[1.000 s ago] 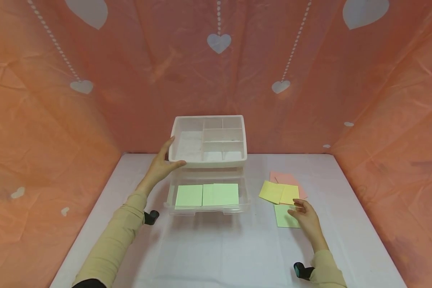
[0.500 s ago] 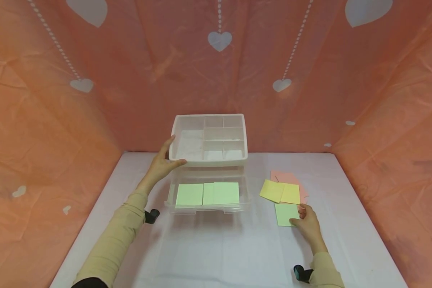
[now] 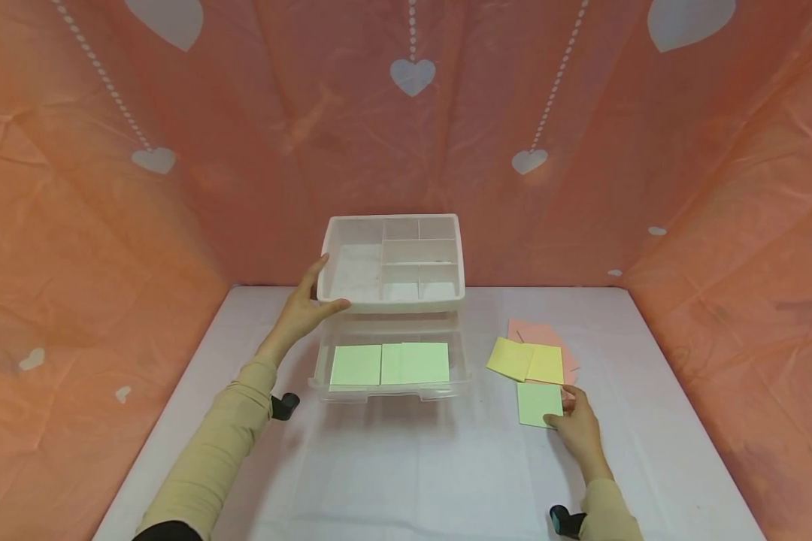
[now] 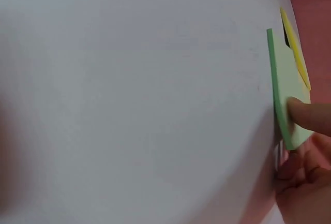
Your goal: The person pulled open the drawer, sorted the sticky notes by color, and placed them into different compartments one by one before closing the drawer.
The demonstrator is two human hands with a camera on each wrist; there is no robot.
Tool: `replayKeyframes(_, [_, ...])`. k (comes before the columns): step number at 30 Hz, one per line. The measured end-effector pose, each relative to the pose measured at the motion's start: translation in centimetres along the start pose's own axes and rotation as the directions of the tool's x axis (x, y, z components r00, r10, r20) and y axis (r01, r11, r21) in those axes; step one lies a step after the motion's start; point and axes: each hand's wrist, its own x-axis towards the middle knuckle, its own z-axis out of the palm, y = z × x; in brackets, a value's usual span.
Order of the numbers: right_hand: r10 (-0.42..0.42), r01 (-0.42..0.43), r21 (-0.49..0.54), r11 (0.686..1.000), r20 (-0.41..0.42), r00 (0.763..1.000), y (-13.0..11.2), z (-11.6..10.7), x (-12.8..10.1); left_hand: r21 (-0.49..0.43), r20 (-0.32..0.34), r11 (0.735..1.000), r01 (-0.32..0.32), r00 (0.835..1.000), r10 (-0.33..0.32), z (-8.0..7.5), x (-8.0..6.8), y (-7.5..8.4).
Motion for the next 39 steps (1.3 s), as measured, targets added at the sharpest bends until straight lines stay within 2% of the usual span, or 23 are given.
replayKeyframes(6, [-0.027,0.032,0.026,0.999,-0.187,0.982,0.0,0.4,-0.5,-0.019,0.0,1.0,0.001,1.0,-0.001,0.0,0.0,0.0])
replayKeyframes(12, [-0.028,0.06,0.112,0.992,-0.27,0.962,-0.7,0.2,-1.0,-0.028,-0.004,1.0,0.001,1.0,-0.002,0.0,0.1,-0.1])
replayKeyframes(15, [-0.025,0.069,0.142,0.987,-0.291,0.956,-0.8,0.1,-1.0,-0.039,-0.003,0.999,-0.001,1.0,0.0,0.0,0.1,-0.1])
replayKeyframes(18, [0.007,0.044,0.167,0.985,-0.295,0.956,-1.0,-0.1,-1.0,-0.042,-0.005,0.999,0.0,1.0,0.0,0.0,0.1,-0.1])
replayKeyframes(22, [0.042,0.015,0.199,0.98,-0.277,0.96,-1.6,-0.5,-1.3,-0.047,-0.008,0.999,-0.001,1.0,0.001,0.0,0.1,0.0])
replayKeyframes(26, [0.048,0.023,0.256,0.967,-0.268,0.962,-2.3,-0.9,-1.5,-0.05,-0.01,0.999,-0.002,1.0,0.002,0.0,0.0,0.0])
replayKeyframes(29, [0.061,0.034,0.321,0.947,-0.282,0.957,-2.9,-1.1,-1.5,-0.054,-0.009,0.999,-0.002,1.0,0.002,0.0,0.0,0.1])
replayKeyframes(32, [0.088,0.045,0.409,0.912,-0.301,0.949,-3.6,-1.2,-1.5,-0.05,-0.006,0.999,0.0,1.0,0.0,0.0,-0.1,0.1])
replayKeyframes(39, [0.113,0.135,0.615,0.777,-0.347,0.931,-6.3,-1.8,-1.9,-0.03,0.001,1.0,0.007,1.0,-0.007,0.0,-0.1,0.2])
